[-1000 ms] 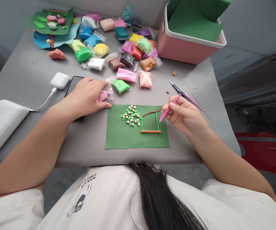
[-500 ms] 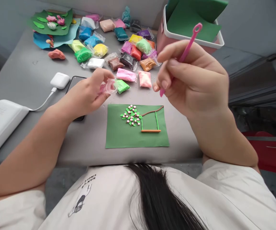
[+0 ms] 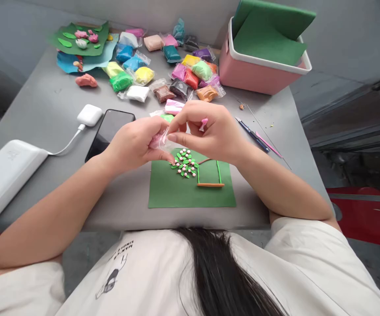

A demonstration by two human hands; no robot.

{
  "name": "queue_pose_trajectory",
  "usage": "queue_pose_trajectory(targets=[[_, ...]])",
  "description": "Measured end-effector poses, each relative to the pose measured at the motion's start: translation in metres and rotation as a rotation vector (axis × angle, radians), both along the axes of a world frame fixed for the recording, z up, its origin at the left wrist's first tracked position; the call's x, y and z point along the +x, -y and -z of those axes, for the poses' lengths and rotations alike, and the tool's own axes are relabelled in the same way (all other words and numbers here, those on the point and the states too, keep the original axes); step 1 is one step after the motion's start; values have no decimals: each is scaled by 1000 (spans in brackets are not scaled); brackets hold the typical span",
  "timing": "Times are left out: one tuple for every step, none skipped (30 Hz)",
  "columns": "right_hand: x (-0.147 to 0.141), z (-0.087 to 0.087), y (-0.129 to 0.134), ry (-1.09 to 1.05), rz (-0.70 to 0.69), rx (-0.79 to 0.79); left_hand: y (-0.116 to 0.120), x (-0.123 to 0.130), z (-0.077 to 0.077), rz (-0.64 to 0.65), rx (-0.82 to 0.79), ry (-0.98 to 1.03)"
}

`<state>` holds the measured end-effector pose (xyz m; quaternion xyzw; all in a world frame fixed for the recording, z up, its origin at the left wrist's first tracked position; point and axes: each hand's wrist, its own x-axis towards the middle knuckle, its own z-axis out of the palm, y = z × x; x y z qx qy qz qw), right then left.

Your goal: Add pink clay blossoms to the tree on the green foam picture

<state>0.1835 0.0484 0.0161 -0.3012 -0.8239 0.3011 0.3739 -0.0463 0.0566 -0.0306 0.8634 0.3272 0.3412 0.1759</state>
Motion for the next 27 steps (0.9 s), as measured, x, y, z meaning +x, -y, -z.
queue_pose_trajectory(targets=[[1,-1,3,29,6,88,1,0,0,-7,-1,22],[2,-2,5,55,17,162,2,0,0,-21,-9,43],[2,-3,6,80,31,217,3,-1,1,-35,-18,64],[3,-3,8,106,47,255,4,-1,1,-48,-23,85],[3,-3,9,132,63,283,4,-1,1,-54,-25,102],[4,-3,10,157,74,304,5,0,1,-59,-28,113],[4,-2,10,177,81,323,5,1,1,-60,-34,119],[4,-1,10,193,84,337,5,2,0,-60,-49,121],[4,0,10,205,84,345,5,3,-1,-61,-75,121],[4,2,10,213,89,350,6,4,-2,-61,-108,124],[4,4,9,217,99,355,7,6,-3,-63,-145,133],[3,6,9,216,113,363,8,7,-5,-65,-180,149],[3,8,9,210,128,374,9,8,-7,-74,-214,171],[3,9,9,201,138,386,11,10,-9,-90,-247,196],[2,9,8,193,143,396,12,11,-11,-105,-275,220],[3,9,8,188,140,402,13,12,-13,-121,-302,239],[3,9,8,187,128,401,14,13,-15,-136,-330,251],[3,9,7,194,113,394,14,14,-17,-152,-359,256],[4,9,6,207,98,379,15,15,-19,-167,-384,255],[4,9,5,225,87,362,15,16,-20,-182,-403,248],[5,9,4,242,78,348,15,17,-20,-194,-413,237],[5,10,3,253,68,343,15,17,-20,-201,-410,221],[5,11,2,263,61,345,15,17,-20,-200,-393,199],[6,12,1,275,56,354,14,17,-18,-190,-363,171],[6,13,1,290,51,367,14,16,-17,-173,-325,140],[6,13,0,308,42,383,14,14,-14,-151,-284,105],[6,14,0,332,33,397,13,13,-12,-128,-241,72]])
